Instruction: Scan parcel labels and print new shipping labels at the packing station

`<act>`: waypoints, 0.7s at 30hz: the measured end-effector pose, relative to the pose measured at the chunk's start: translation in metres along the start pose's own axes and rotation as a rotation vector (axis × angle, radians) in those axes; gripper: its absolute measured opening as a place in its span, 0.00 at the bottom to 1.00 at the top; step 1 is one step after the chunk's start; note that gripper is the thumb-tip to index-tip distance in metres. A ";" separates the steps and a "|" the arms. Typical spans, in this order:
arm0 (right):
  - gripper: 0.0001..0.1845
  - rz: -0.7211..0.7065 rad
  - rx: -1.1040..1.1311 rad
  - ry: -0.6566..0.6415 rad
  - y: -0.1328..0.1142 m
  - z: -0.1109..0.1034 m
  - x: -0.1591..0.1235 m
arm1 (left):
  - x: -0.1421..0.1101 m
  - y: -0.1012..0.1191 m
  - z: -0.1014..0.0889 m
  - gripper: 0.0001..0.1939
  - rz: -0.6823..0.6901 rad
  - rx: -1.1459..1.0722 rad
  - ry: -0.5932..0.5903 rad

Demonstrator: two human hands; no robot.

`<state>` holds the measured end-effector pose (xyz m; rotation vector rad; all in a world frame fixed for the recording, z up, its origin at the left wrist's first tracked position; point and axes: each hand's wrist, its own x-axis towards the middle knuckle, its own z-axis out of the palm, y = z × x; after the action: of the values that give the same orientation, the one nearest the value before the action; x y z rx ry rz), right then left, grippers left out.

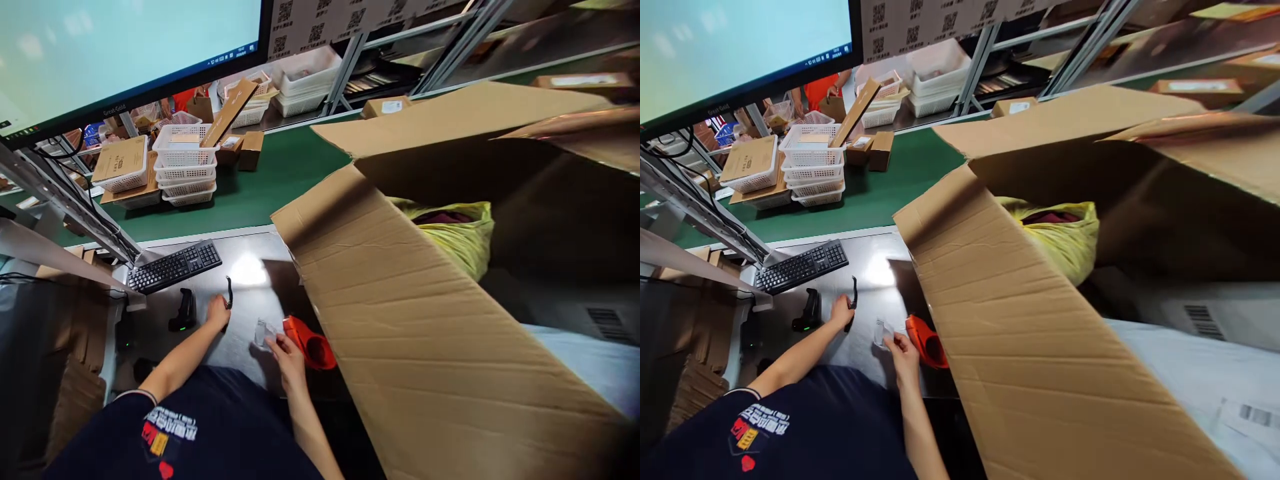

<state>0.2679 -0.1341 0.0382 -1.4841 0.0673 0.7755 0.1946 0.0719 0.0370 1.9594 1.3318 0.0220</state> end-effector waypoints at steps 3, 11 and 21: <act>0.26 -0.097 -0.029 0.019 -0.003 0.003 -0.002 | -0.008 -0.003 -0.010 0.12 -0.005 -0.213 -0.087; 0.17 -0.653 -0.081 -0.046 -0.120 0.060 -0.014 | -0.074 0.017 -0.076 0.15 0.262 -0.672 -0.087; 0.21 -0.316 0.031 -0.584 -0.131 0.109 -0.041 | -0.132 0.049 -0.119 0.10 0.392 -0.852 0.335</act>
<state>0.2575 -0.0394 0.1855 -1.1520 -0.5786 0.9107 0.1249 0.0248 0.2007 1.4523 0.8736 0.9775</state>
